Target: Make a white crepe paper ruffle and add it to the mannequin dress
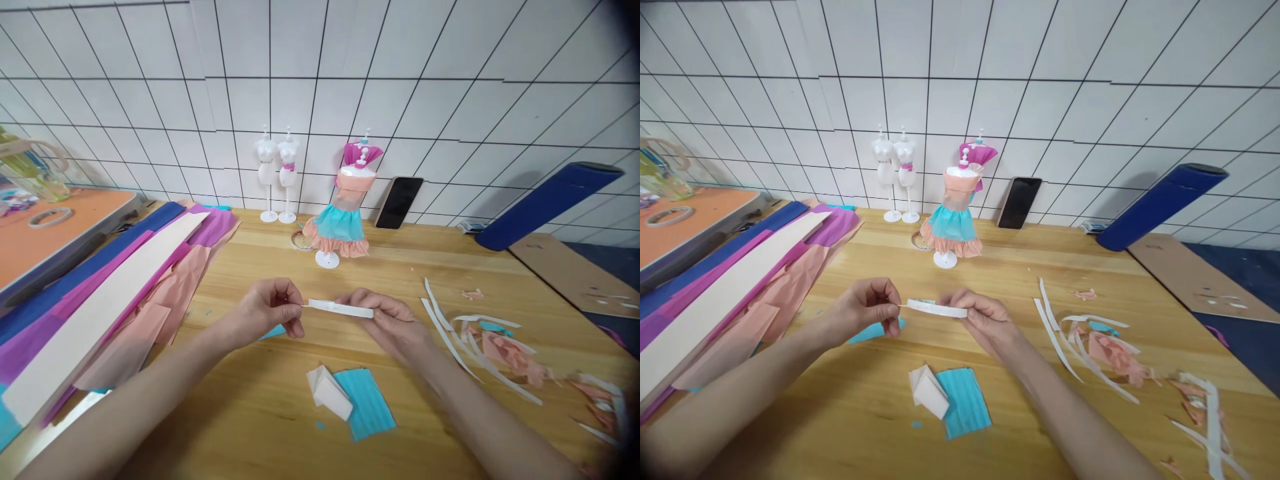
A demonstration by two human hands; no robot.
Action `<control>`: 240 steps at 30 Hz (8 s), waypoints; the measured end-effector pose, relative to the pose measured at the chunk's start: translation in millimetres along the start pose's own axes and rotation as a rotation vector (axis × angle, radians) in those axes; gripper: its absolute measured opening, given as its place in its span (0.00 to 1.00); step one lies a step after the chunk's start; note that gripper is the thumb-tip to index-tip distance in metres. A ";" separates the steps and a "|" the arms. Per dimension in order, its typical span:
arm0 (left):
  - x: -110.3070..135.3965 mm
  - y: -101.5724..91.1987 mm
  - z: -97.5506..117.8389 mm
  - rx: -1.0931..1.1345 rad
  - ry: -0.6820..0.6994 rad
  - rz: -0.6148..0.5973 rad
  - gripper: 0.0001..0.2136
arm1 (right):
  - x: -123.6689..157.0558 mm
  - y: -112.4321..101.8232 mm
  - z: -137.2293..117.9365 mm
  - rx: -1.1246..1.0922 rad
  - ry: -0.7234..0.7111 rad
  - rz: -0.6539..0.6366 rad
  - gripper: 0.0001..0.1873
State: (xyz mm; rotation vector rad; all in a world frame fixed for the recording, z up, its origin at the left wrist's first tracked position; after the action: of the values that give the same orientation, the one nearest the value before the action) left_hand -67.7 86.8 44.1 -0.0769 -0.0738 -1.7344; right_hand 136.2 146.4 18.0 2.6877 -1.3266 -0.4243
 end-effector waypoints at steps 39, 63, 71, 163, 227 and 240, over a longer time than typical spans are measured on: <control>-40.4 8.6 -28.8 -0.854 0.592 -0.572 0.09 | -20.1 -51.3 9.0 0.792 0.014 -0.566 0.12; 2.9 19.4 -36.7 -1.045 0.470 -0.100 0.12 | 59.8 49.8 8.8 0.576 0.498 0.050 0.07; 15.4 -0.6 -39.8 -0.867 0.244 0.087 0.18 | 64.8 53.4 10.5 0.035 0.681 0.159 0.11; 3.0 2.6 -24.3 0.241 -0.027 -0.284 0.06 | -12.3 -17.5 3.2 -0.312 0.423 -0.164 0.09; -21.7 18.5 40.3 0.474 -0.075 -0.056 0.07 | -50.6 25.4 -56.1 -0.401 -0.029 0.084 0.08; -37.9 17.1 14.5 0.338 0.116 -0.099 0.08 | -41.9 23.8 -73.9 -0.550 -0.085 0.178 0.05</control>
State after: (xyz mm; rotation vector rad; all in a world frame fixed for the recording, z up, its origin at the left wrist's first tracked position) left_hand -44.5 122.6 55.0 0.2795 -0.2872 -1.7987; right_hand 115.9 163.4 102.1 2.1055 -1.2313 -0.7600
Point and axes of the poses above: each hand's wrist, its own x-axis away from the middle knuckle, its own y-axis out of the palm, z = x × y, the point moved 4 cm from there along -x, towards the middle knuckle, and after that the axes turned 4 degrees about z, right-handed, at the moved point
